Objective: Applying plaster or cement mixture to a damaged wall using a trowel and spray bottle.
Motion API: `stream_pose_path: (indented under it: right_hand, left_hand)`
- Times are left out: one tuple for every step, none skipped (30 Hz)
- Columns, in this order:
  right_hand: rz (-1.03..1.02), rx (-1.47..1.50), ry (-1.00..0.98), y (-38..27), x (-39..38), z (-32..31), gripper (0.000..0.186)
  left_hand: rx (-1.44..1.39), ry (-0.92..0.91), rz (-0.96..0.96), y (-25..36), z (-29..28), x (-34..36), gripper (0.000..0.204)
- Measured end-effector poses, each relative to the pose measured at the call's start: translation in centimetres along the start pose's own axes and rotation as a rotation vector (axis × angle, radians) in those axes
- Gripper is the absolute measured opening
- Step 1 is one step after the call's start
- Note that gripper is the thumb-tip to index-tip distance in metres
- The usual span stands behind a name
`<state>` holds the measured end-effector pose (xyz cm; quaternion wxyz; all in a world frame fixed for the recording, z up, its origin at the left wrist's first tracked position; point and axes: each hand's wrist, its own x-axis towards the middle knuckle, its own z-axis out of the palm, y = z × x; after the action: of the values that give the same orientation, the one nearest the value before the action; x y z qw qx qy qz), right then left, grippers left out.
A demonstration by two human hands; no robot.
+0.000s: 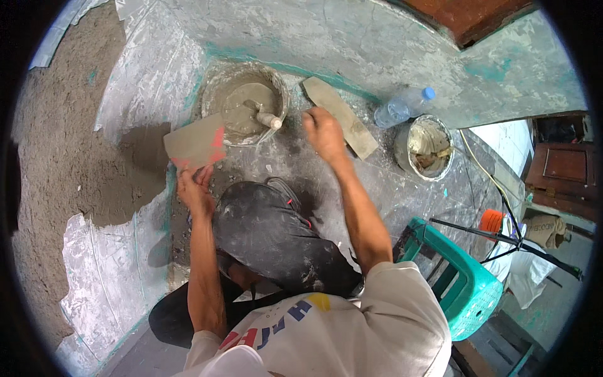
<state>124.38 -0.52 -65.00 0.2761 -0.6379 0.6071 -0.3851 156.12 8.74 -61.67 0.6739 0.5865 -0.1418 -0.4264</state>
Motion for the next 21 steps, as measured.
stream_pose_path:
  right_hand:
    - [0.169, -0.051, -0.212, 3.6, -0.5, -1.0, 0.02]
    - [0.338, -0.099, -0.425, 7.0, -1.3, -1.6, 0.022]
    - [0.343, -0.104, -0.426, 10.5, -3.2, -1.5, 0.022]
    - [0.231, -0.248, -0.348, 14.0, -5.4, -1.6, 0.025]
    - [0.109, -0.38, -0.275, 15.9, -6.0, -1.2, 0.029]
    - [0.11, -0.371, -0.29, 16.2, -6.5, -0.6, 0.029]
    - [0.177, -0.547, -0.198, 16.5, -6.7, 0.0, 0.033]
    - [0.236, -0.715, -0.093, 16.5, -6.4, 0.9, 0.037]
    - [0.227, -0.7, -0.098, 16.3, -6.2, 1.8, 0.037]
    - [0.159, -0.733, -0.03, 16.2, -5.8, 2.5, 0.039]
    - [0.093, -0.777, 0.048, 16.7, -5.3, 2.4, 0.043]
    - [-0.008, -0.829, 0.082, 17.3, -4.9, 2.0, 0.042]
    - [-0.022, -0.816, 0.081, 18.0, -4.3, 1.5, 0.042]
    - [0.111, -0.823, -0.11, 17.2, -3.7, 1.8, 0.041]
    - [0.239, -0.833, -0.3, 16.4, -3.0, 2.1, 0.04]
    - [0.216, -0.816, -0.312, 15.6, -3.1, 2.7, 0.04]
    - [0.272, -0.725, -0.287, 14.7, -3.7, 3.1, 0.039]
    - [0.331, -0.64, -0.262, 14.3, -4.4, 3.2, 0.038]
    - [0.322, -0.646, -0.262, 15.5, -5.3, 2.3, 0.038]
    - [0.304, -0.588, -0.203, 17.7, -6.4, 0.7, 0.037]
    - [0.283, -0.52, -0.15, 18.7, -7.5, -0.2, 0.035]
  left_hand:
    - [0.003, -0.001, -0.007, 0.1, -0.5, 0.2, 0.031]
    - [-0.005, 0.016, 0.002, 0.2, -1.2, 0.2, 0.031]
    - [-0.018, 0.033, 0.009, 0.1, -1.6, 0.0, 0.031]
    - [-0.025, 0.03, 0.001, -0.2, -1.4, -0.2, 0.031]
    - [-0.008, 0.019, -0.014, -0.2, -1.4, -0.4, 0.031]
    - [0.021, 0.018, -0.033, 0.0, -2.2, -1.0, 0.03]
    - [0.031, 0.033, -0.033, -0.1, -2.6, -1.4, 0.03]
    - [0.022, 0.019, -0.021, 0.0, -2.9, -1.3, 0.031]
    - [0.014, 0.006, -0.008, 0.0, -3.1, -1.2, 0.032]
    - [0.021, 0.017, 0.008, -0.2, -3.1, -1.2, 0.032]
    - [0.018, -0.001, -0.035, -1.1, -2.2, -1.1, 0.033]
    - [0.018, -0.01, -0.07, -1.2, -1.1, -1.3, 0.035]
    - [0.007, -0.051, -0.076, -1.4, 0.0, -1.6, 0.037]
    - [0.006, -0.076, -0.078, -1.2, 0.5, -1.8, 0.039]
    - [0.011, -0.053, -0.056, -1.2, 0.8, -1.9, 0.039]
    - [-0.008, -0.084, -0.067, -1.1, 1.0, -1.9, 0.039]
    - [-0.029, -0.117, -0.076, -0.9, 1.1, -1.6, 0.039]
    - [-0.03, -0.101, -0.06, -0.6, 1.6, -1.4, 0.039]
    - [-0.014, -0.113, -0.053, -0.5, 2.8, -1.5, 0.037]
    - [-0.007, -0.141, -0.055, -0.6, 4.3, -1.6, 0.036]
    - [-0.018, -0.146, -0.058, -0.4, 5.2, -1.4, 0.036]
